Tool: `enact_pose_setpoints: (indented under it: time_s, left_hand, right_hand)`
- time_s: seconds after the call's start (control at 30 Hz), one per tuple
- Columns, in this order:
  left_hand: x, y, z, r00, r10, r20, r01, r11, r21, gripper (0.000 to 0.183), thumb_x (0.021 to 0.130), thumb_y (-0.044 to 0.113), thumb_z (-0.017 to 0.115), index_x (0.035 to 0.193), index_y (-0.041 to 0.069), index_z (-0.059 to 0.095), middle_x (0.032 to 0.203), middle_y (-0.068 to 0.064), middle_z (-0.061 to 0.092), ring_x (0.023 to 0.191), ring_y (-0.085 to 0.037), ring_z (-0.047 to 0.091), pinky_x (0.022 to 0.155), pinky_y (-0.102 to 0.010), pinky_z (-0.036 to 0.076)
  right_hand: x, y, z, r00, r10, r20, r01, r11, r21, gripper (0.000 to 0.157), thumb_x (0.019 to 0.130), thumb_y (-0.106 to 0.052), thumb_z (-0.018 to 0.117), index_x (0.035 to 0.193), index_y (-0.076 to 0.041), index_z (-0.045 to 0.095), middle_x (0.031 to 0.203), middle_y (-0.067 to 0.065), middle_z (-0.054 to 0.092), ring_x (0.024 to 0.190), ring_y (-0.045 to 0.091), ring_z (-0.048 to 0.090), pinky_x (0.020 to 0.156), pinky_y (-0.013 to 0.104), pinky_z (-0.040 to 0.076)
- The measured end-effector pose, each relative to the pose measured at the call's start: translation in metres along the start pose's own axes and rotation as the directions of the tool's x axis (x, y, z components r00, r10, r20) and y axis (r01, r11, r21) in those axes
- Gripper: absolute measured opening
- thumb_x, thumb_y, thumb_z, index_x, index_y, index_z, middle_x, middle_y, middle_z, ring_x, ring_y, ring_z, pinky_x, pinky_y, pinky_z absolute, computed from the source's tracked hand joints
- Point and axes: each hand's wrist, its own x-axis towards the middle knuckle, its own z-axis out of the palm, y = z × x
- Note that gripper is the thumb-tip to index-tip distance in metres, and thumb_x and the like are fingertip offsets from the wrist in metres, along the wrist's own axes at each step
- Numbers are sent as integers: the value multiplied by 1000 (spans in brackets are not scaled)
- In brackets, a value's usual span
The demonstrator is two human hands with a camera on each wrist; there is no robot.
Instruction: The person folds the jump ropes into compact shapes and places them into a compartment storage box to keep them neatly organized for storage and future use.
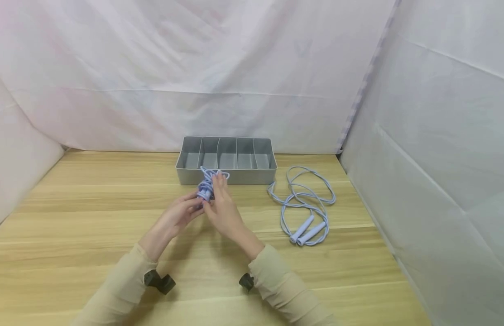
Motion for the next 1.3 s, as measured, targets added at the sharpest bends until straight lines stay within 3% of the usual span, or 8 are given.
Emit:
enact_pose_setpoints:
  time_s: [0.3,0.47,0.57,0.73,0.9,0.97,1.13,1.3]
  left_hand:
    - [19,20,8,999,44,17,-46,983,177,57,91,0,46,139,-8,18,137,-25,32,113,-29,48,92,-27,46]
    - [38,33,7,992,118,52,-128,945,301,58,86,-1,53,138,-6,26,136,-24,38,115,-32,48,92,-32,46]
    - [53,40,3,981,160,113,-192,894,406,63,83,0,60,137,-3,28,136,-22,40,118,-33,46,94,-35,45]
    - [80,52,-3,952,216,218,-305,750,587,67,80,7,68,135,-5,31,131,-24,45,119,-32,46,97,-38,42]
    - [101,58,-4,917,268,296,-398,546,737,62,80,13,69,129,-10,38,127,-26,48,118,-34,46,99,-41,39]
    - [106,60,-2,913,275,300,-400,468,788,59,81,18,69,127,-8,42,126,-24,50,119,-33,46,101,-41,37]
    - [117,58,-2,920,270,285,-370,358,857,57,83,25,66,127,-5,44,126,-20,51,120,-31,44,103,-42,33]
    - [127,47,-8,906,303,295,-351,146,925,58,85,31,63,126,-7,47,132,-25,44,128,-38,32,107,-46,25]
  right_hand:
    - [23,18,-16,988,-154,12,154,988,1,76,79,-3,67,137,12,21,143,31,15,133,41,14,110,45,16]
    - [44,35,-26,967,-256,-9,255,966,-37,74,76,-1,69,135,11,26,142,31,21,132,41,19,110,40,18]
    - [56,46,-33,958,-286,5,286,958,-31,74,76,-1,69,136,11,26,142,30,21,132,41,20,111,37,18]
    - [74,67,-43,948,-309,75,311,950,-24,73,79,-1,66,137,9,23,144,29,18,134,39,16,111,40,18]
    - [90,83,-47,953,-272,132,278,960,-24,71,80,-2,66,137,8,26,144,27,19,135,34,16,110,43,21]
    - [95,88,-48,959,-239,153,245,969,-16,70,80,-1,66,137,7,27,145,26,18,135,33,17,110,41,21]
    - [103,98,-48,962,-165,219,171,985,-9,70,81,-2,65,139,3,25,147,23,15,135,32,19,110,38,23]
    - [104,104,-41,956,-85,279,112,990,-82,69,82,-7,65,139,2,25,148,19,17,130,33,29,107,38,28]
